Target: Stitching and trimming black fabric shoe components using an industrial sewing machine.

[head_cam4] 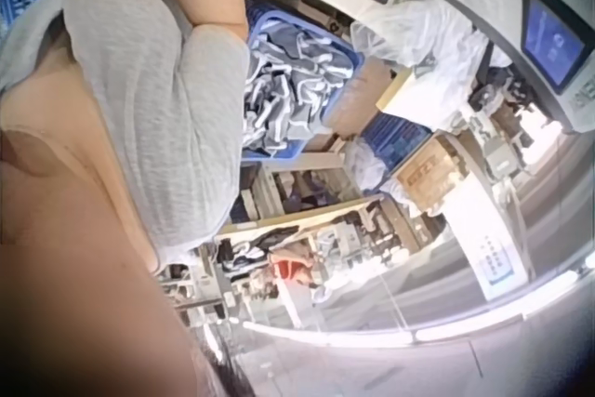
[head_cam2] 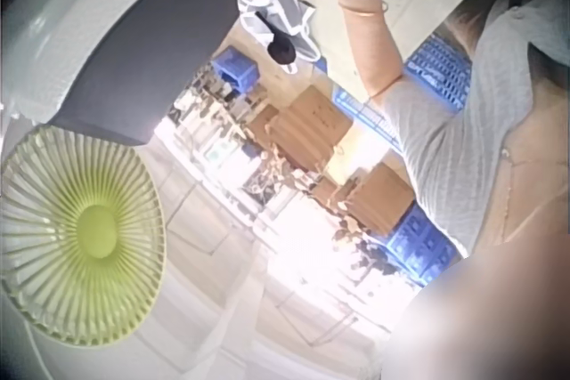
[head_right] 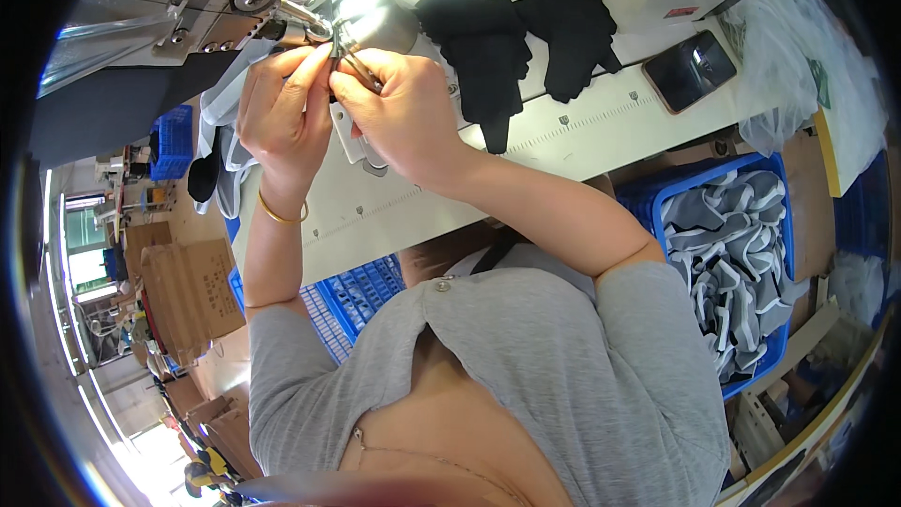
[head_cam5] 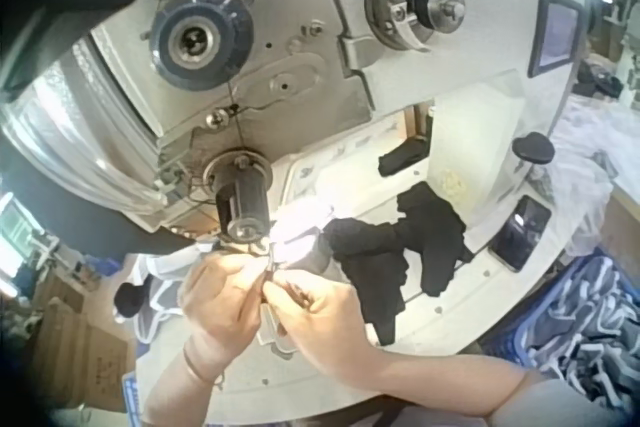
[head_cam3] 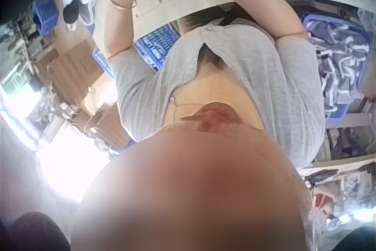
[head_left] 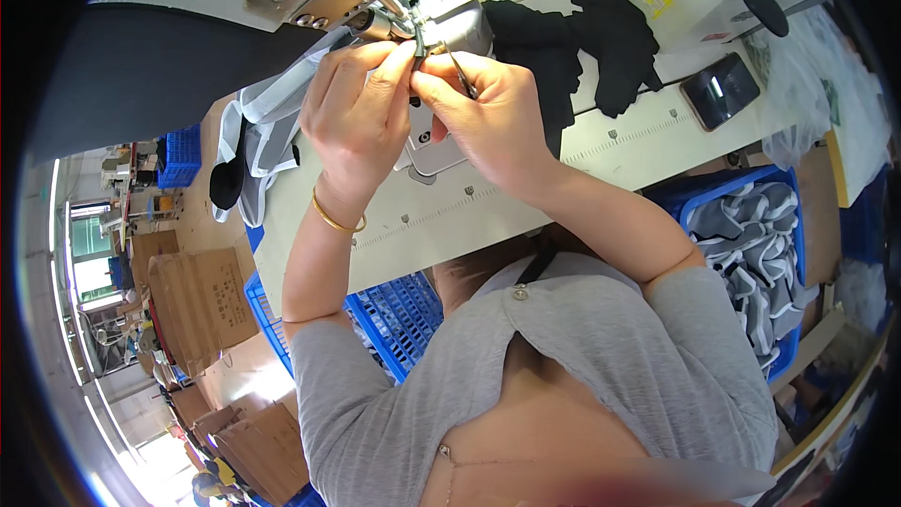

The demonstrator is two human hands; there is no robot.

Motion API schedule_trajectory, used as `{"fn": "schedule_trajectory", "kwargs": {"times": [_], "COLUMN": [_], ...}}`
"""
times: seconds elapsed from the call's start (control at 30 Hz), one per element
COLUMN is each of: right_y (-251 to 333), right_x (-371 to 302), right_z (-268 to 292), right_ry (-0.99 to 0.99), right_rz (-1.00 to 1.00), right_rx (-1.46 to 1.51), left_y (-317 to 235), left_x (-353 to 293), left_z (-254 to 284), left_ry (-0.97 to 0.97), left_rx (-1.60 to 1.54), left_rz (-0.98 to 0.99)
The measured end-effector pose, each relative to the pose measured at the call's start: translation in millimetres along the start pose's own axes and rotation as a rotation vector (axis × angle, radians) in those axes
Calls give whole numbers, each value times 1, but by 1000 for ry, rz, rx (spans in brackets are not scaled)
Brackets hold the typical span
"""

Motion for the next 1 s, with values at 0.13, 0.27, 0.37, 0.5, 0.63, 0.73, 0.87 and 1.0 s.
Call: {"fn": "schedule_trajectory", "kwargs": {"times": [0.13,0.27,0.37,0.5,0.63,0.73,0.87,1.0], "right_y": [-3,2,-3,-4,-5,-5,0,0], "right_x": [1,0,-1,-1,-2,-2,-2,-2], "right_z": [2,1,3,3,3,4,2,-3], "right_ry": [-14,-34,-32,-35,-35,-36,-21,-22], "right_rz": [50,111,49,89,63,75,53,43], "right_rx": [-154,-137,-83,-94,-104,-68,-39,-22], "left_y": [1,-11,-16,-15,-7,-8,-8,-5], "left_x": [-4,-1,2,4,2,2,3,1], "left_z": [-3,-2,-4,-4,-3,-4,-3,-2], "left_ry": [49,54,100,58,-14,-15,-12,3], "left_rx": [64,155,157,112,-3,5,5,-5], "left_rz": [-19,-202,-275,-239,-62,-80,-67,-25]}}
Point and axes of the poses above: each hand's wrist, its own x-axis towards the middle knuckle, its own z-axis out of the back of the hand, y = z × x, the point moved 9 cm from there along x, towards the middle knuckle
